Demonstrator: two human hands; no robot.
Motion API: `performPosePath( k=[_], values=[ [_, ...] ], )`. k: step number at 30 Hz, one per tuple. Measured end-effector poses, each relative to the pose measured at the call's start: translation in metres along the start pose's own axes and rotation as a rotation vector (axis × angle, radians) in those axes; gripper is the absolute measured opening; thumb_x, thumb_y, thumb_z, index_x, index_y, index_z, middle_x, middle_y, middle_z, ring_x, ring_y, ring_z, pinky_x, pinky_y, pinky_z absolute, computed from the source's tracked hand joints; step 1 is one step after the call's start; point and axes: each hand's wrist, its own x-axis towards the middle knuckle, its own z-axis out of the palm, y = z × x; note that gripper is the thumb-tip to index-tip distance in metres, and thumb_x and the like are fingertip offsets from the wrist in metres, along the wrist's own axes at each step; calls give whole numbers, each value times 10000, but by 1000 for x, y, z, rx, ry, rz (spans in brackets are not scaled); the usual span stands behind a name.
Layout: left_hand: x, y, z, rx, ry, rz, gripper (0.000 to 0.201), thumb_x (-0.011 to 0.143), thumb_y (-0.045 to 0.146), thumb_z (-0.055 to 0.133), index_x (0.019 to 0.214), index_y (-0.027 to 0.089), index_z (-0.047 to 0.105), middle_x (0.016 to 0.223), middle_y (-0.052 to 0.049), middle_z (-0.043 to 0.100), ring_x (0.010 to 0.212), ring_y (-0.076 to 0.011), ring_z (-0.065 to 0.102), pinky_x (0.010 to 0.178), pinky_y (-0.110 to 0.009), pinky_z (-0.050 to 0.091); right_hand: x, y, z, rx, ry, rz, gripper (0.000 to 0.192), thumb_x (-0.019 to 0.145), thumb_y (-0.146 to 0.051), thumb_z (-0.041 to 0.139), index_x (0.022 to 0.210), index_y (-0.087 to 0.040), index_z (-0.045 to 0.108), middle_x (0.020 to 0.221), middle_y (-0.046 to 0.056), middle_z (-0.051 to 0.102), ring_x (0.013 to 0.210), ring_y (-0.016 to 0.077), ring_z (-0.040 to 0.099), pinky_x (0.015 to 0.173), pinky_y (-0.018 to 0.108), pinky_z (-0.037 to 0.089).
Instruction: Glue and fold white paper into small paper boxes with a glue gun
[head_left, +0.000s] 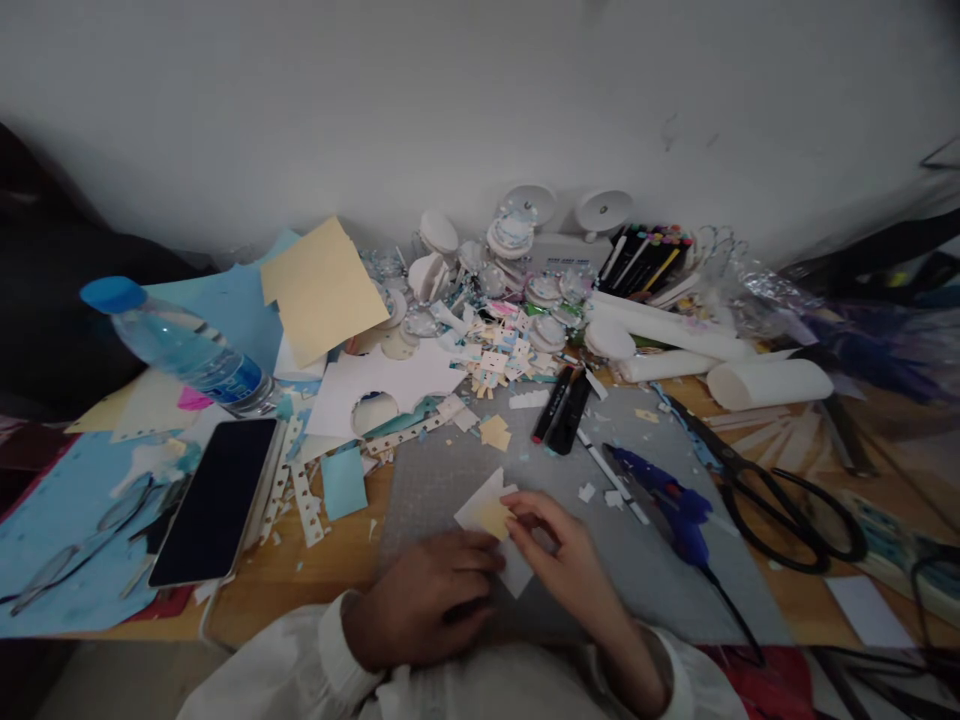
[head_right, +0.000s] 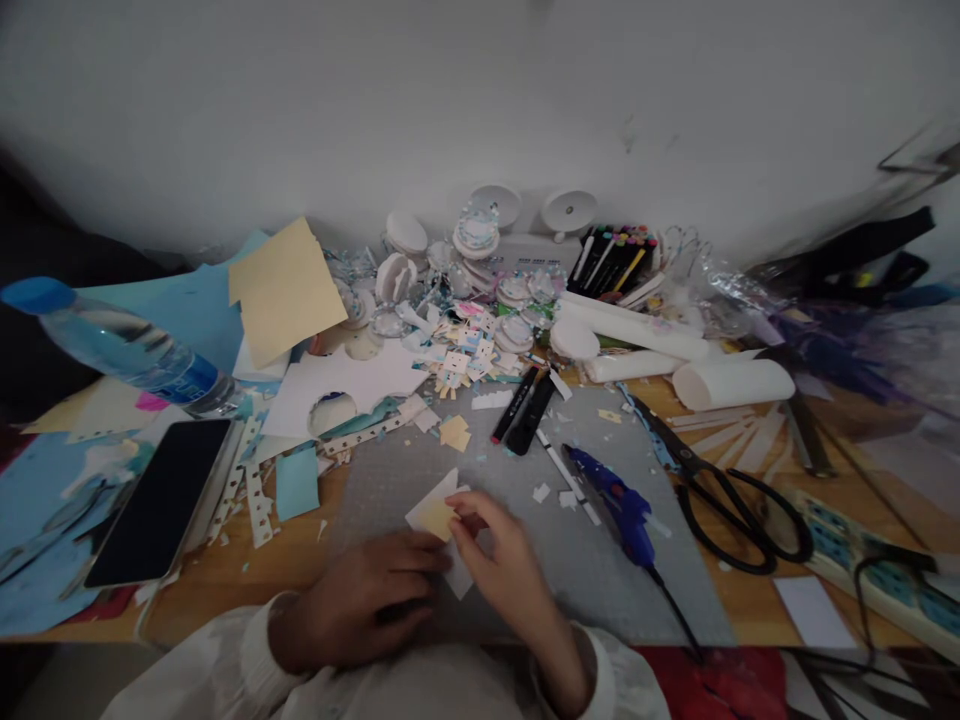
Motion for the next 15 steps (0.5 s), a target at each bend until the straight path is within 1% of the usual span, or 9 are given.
performPosePath(
  k=[3,6,10,15],
  values=[
    [-1,1,4,-1,11,-9,119,845,129,530,899,180,623,1097,-84,688,1180,-202,560,1012,-355,475,-2,5,17,11,53,23,155,902,-256,496,989,-188,605,867,47,696,772,154,668,690,254,546],
    [-3,1,10,7,22,-42,109,849,139,524,877,188,618,1044,-84,689,1169,-201,564,993,-352,484,-4,7,27,-15,93,30,155,904,-265,494,968,-188,612,858,48,692,739,153,657,675,258,532],
    [-6,1,16,26,21,-74,105,854,126,521,856,182,610,1046,-71,683,1169,-198,554,1024,-347,451,-6,8,31,-58,132,23,145,902,-273,499,926,-192,617,832,41,680,716,151,639,660,257,515],
    [-7,2,16,51,7,-65,107,860,123,526,848,185,613,1067,-54,683,1186,-185,539,1034,-326,444,-6,10,31,-112,162,-3,120,901,-260,502,884,-195,602,780,18,639,683,138,605,629,241,488]
  ],
)
